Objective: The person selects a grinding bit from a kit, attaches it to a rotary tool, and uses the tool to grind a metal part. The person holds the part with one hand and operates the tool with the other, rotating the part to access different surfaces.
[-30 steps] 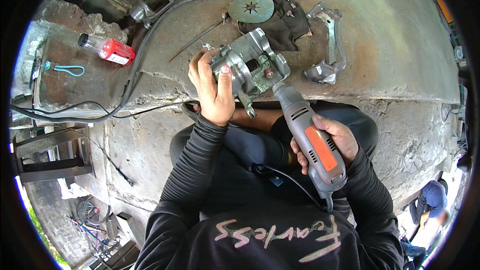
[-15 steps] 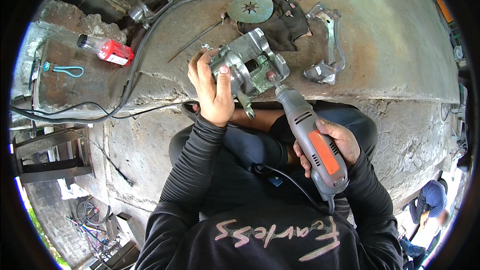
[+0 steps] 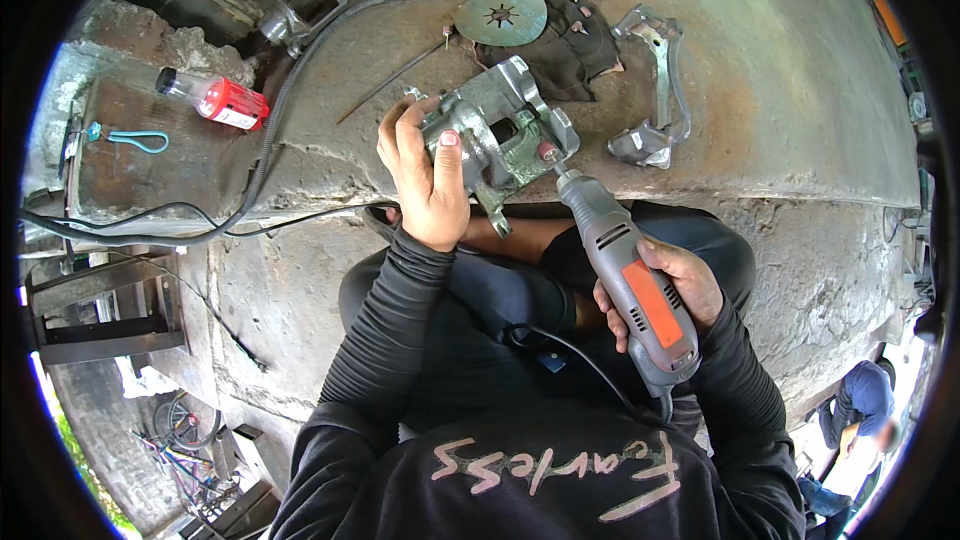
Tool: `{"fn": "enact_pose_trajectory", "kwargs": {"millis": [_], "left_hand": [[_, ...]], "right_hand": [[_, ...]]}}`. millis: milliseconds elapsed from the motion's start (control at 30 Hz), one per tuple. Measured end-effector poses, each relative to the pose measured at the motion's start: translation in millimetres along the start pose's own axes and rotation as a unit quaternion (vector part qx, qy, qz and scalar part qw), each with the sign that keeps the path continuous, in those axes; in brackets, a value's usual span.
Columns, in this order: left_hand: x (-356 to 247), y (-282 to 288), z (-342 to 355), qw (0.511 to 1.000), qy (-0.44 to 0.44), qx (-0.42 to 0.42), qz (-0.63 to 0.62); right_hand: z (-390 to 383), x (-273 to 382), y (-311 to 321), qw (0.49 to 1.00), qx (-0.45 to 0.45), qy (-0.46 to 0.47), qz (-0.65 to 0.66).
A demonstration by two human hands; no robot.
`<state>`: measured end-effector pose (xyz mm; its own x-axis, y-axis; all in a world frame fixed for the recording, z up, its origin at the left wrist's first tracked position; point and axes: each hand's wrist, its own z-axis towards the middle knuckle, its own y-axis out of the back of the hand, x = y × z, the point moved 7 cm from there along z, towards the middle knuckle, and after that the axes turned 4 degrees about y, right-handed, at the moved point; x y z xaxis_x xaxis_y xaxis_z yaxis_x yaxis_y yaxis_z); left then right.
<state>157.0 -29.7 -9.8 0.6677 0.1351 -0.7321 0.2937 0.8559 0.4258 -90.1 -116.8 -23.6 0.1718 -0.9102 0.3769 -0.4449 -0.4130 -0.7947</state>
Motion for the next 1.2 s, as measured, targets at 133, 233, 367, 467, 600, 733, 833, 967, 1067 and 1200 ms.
{"fn": "enact_pose_trajectory", "kwargs": {"millis": [133,233,367,467,600,733,833,967,1067,1200], "left_hand": [[0,0,0,1.0,-0.003,0.0,0.002],[0,0,0,1.0,-0.002,-0.001,0.005],[1,0,0,1.0,-0.001,-0.003,0.005],[1,0,0,1.0,-0.003,-0.004,0.0],[2,0,0,1.0,-0.001,-0.005,0.004],[0,0,0,1.0,-0.007,-0.003,0.012],[-1,0,0,1.0,-0.008,-0.006,0.014],[0,1,0,1.0,0.0,-0.01,0.002],[1,1,0,1.0,-0.002,-0.014,0.005],[2,2,0,1.0,0.002,-0.019,0.007]], "right_hand": [[8,1,5,1.0,-0.008,0.005,0.015],[20,-2,6,1.0,-0.006,0.003,0.028],[21,-3,2,0.999,-0.012,-0.003,0.035],[12,-1,1,0.999,-0.031,-0.002,0.044],[11,0,-1,0.999,-0.023,-0.005,0.039],[18,0,4,0.999,-0.026,-0.019,0.036],[18,1,2,1.0,0.007,-0.013,0.0],[6,8,-2,0.987,0.049,0.045,-0.145],[-8,12,0,0.979,0.034,0.079,-0.184],[-19,25,1,0.961,0.005,0.154,-0.228]]}}
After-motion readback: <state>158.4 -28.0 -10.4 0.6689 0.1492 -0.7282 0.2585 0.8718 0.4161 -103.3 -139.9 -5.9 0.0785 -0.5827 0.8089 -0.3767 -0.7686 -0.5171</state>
